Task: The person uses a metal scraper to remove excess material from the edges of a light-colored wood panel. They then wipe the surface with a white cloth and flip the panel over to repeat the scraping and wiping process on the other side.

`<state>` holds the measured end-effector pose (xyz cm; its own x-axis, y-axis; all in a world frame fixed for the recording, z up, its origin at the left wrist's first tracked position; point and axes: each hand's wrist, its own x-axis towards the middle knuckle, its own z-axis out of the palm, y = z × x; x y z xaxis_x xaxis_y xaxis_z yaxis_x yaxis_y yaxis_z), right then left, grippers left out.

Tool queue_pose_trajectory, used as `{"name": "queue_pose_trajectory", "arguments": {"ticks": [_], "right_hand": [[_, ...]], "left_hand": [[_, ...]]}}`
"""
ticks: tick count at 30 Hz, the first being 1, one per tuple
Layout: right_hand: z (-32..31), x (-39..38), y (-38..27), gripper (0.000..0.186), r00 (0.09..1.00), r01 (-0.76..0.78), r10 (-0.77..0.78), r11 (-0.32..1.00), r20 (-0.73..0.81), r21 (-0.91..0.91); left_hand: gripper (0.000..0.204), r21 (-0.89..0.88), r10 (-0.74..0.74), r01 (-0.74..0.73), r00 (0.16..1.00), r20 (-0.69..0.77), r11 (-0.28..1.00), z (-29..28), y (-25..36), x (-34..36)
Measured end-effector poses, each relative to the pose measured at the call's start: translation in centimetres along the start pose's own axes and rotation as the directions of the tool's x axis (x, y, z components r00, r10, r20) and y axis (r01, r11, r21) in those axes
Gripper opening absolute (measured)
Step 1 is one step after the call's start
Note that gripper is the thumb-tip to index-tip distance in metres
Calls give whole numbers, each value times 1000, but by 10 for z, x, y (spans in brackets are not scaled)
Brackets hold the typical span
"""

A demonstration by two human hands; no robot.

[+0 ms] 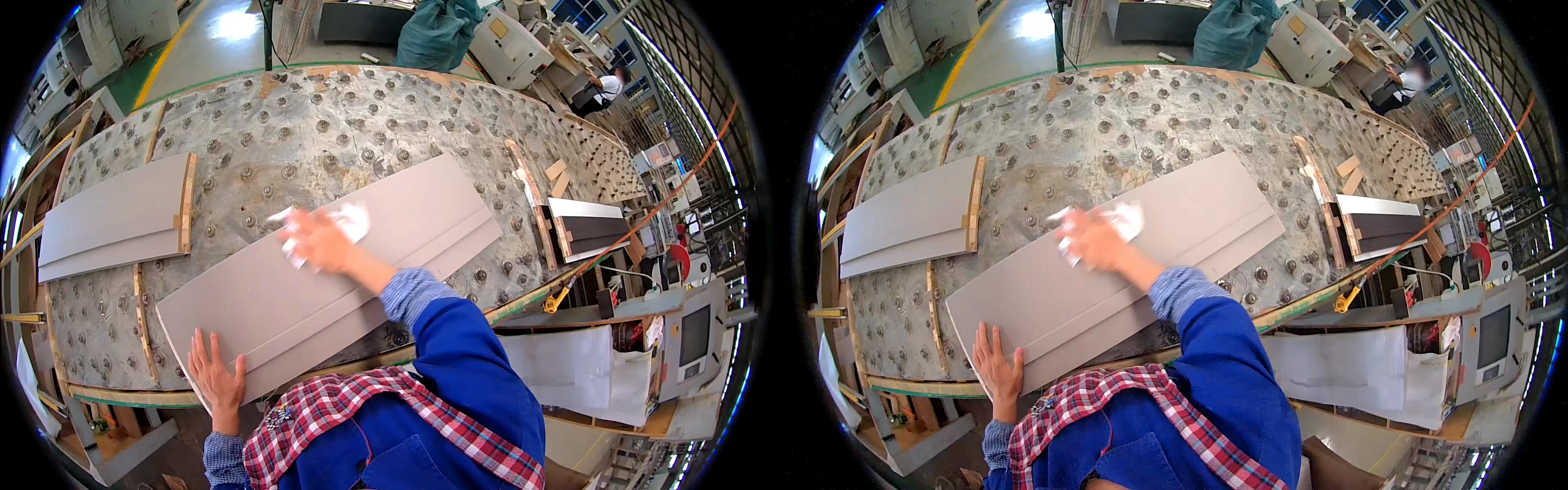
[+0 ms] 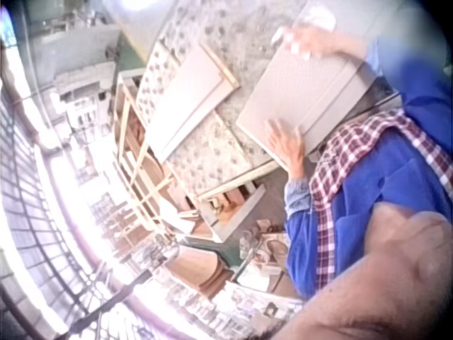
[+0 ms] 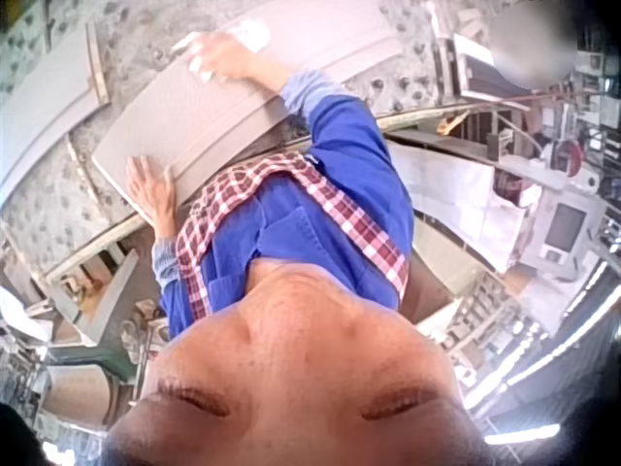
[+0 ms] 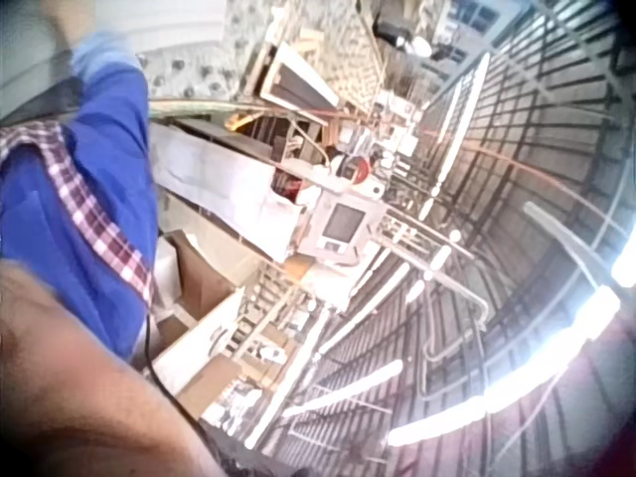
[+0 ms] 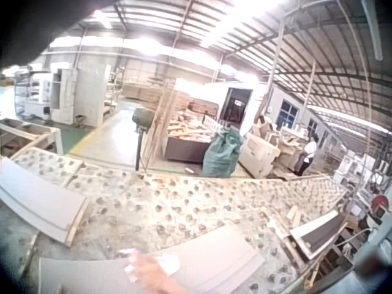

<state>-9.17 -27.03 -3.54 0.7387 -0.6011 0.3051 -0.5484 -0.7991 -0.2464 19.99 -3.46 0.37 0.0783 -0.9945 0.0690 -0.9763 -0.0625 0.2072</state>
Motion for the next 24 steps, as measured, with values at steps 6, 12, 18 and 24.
{"name": "queue_pose_trajectory", "arguments": {"ticks": [6,12,18,24], "right_hand": [[-70,-109,166,39,731,-682,653,711,-201,-170],[-140,-251,273,26,-79,-974,761,78,-644,211],[-185,-283,284,49,73,-855,627,440,-775,275],[-116,-198,211,50,675,-735,702,615,-227,-284]], "left_hand": [[68,36,-32,33,999,-34,999,2,2,3],[70,48,-57,59,997,-43,997,1,7,3],[65,-60,-55,49,991,-120,997,8,-1,6],[55,-3,-250,260,922,-295,966,20,-20,-4]]}}
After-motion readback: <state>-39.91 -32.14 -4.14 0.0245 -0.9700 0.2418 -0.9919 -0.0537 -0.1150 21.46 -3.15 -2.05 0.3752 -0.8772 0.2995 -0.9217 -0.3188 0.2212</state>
